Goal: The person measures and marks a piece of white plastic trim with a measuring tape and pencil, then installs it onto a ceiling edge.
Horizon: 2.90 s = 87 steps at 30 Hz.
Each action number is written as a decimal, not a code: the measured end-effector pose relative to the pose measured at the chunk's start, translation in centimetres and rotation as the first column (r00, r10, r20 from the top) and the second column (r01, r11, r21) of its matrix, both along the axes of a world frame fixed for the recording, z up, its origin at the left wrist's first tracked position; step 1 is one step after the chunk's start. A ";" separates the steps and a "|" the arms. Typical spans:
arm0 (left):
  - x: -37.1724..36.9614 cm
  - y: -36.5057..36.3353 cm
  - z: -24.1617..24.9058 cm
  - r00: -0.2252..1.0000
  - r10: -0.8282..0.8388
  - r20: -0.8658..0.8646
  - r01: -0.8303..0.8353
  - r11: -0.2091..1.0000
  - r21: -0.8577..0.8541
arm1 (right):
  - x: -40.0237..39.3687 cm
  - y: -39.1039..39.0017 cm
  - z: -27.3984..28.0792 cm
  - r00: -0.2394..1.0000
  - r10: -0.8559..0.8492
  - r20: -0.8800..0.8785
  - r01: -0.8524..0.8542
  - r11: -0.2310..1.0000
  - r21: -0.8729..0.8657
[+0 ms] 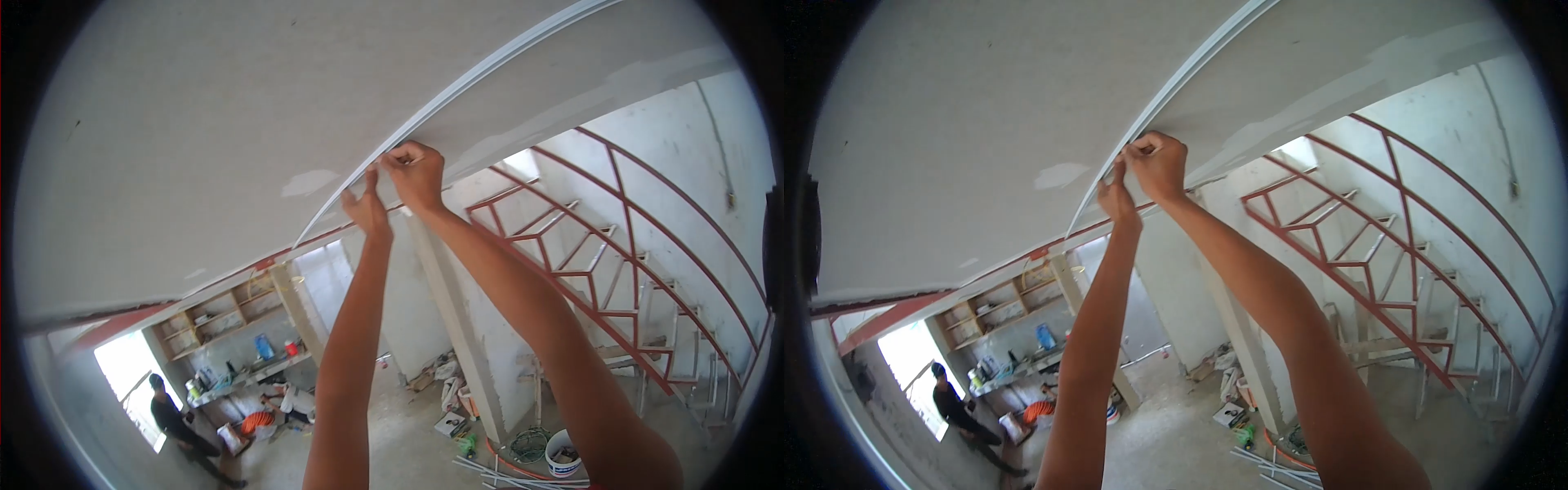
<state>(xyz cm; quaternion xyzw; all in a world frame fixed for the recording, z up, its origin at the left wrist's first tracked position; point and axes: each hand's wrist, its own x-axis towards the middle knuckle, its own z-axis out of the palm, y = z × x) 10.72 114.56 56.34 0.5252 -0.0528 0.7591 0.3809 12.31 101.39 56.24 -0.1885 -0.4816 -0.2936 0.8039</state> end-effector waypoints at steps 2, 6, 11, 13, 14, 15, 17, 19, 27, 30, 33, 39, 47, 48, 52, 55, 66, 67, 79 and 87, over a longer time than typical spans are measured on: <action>0.0 -0.3 -0.1 1.000 -0.024 0.021 0.024 1.000 0.001 | 0.5 -2.3 0.1 1.000 0.015 -0.003 -0.015 1.000 -0.016; -0.6 -1.6 -0.3 0.999 -0.013 0.037 0.013 1.000 0.011 | 1.6 -7.9 0.5 0.997 0.062 0.034 -0.063 0.998 0.030; -0.9 -2.7 -0.6 0.997 -0.009 0.077 0.004 0.998 0.056 | 2.1 -17.2 0.6 1.000 0.013 0.010 -0.013 1.000 0.009; -0.7 -2.6 -0.5 0.998 -0.019 0.052 0.015 0.997 0.071 | 2.2 -20.7 0.5 0.999 -0.020 0.034 0.018 0.999 0.041; -0.7 -2.3 -0.5 0.999 -0.021 0.041 0.018 0.997 0.077 | 2.5 -22.2 0.5 0.999 -0.027 0.042 0.024 0.997 0.069; -0.7 -2.2 -0.5 0.998 -0.045 0.034 0.042 0.995 0.089 | 2.9 -23.5 0.7 0.998 -0.033 0.050 0.028 0.995 0.097; -1.0 -2.8 -0.7 0.998 -0.061 0.026 0.058 0.995 0.080 | 3.3 -26.1 0.8 0.997 -0.051 0.066 0.042 0.989 0.141; -1.1 -3.0 -0.7 0.997 -0.071 -0.005 0.071 0.996 0.058 | 3.3 -28.4 0.7 0.993 -0.102 0.059 0.092 0.983 0.157; -1.4 -4.1 -0.8 0.999 -0.038 0.039 0.037 0.999 0.032 | 4.2 -32.6 1.0 0.984 -0.152 0.095 0.127 0.965 0.231; -1.2 -3.6 -0.7 0.998 -0.044 0.041 0.043 0.999 0.033 | 4.5 -32.5 1.0 0.985 -0.164 0.047 0.149 0.963 0.223; -0.5 -2.0 -0.5 0.997 -0.043 0.056 0.040 0.997 0.063 | 5.1 -31.7 1.4 0.992 -0.116 0.056 0.097 0.958 0.270; -0.3 -1.0 -0.3 0.998 -0.045 0.054 0.041 0.997 0.071 | 4.2 -28.8 1.2 0.979 -0.200 -0.031 0.197 0.907 0.372; -0.3 -1.0 -0.3 0.999 -0.042 0.001 0.042 0.998 -0.053 | 3.7 -18.7 1.1 0.980 -0.197 0.007 0.190 0.953 0.234; -0.5 -1.4 -0.4 1.000 -0.011 -0.004 0.010 0.999 -0.048 | 2.9 -17.1 0.7 0.985 -0.174 0.004 0.170 0.966 0.194; -0.4 -2.3 -0.6 0.996 0.083 0.031 -0.079 0.989 -0.122 | 1.7 -11.7 0.5 0.971 -0.240 0.008 0.239 0.968 0.070; -0.9 -3.0 -0.9 0.996 0.082 0.037 -0.076 0.986 -0.146 | 1.7 -8.0 0.4 0.965 -0.258 0.042 0.257 0.966 0.031; -0.8 -2.2 -1.2 0.998 0.062 0.003 -0.060 0.984 -0.168 | 0.9 0.5 0.4 0.948 -0.318 0.031 0.319 0.946 -0.063; -0.9 -1.7 -1.4 0.998 0.056 0.007 -0.054 0.983 -0.173 | 0.9 0.5 0.4 0.950 -0.310 0.038 0.311 0.949 -0.052; -0.5 3.9 -1.5 0.987 -0.005 0.162 0.041 0.975 -0.220 | 1.7 0.4 0.8 0.926 -0.369 0.076 0.374 0.925 -0.063; -0.6 11.6 -1.0 0.988 0.042 0.149 -0.003 0.967 -0.256 | 1.2 0.2 0.7 0.913 -0.403 0.063 0.407 0.910 -0.078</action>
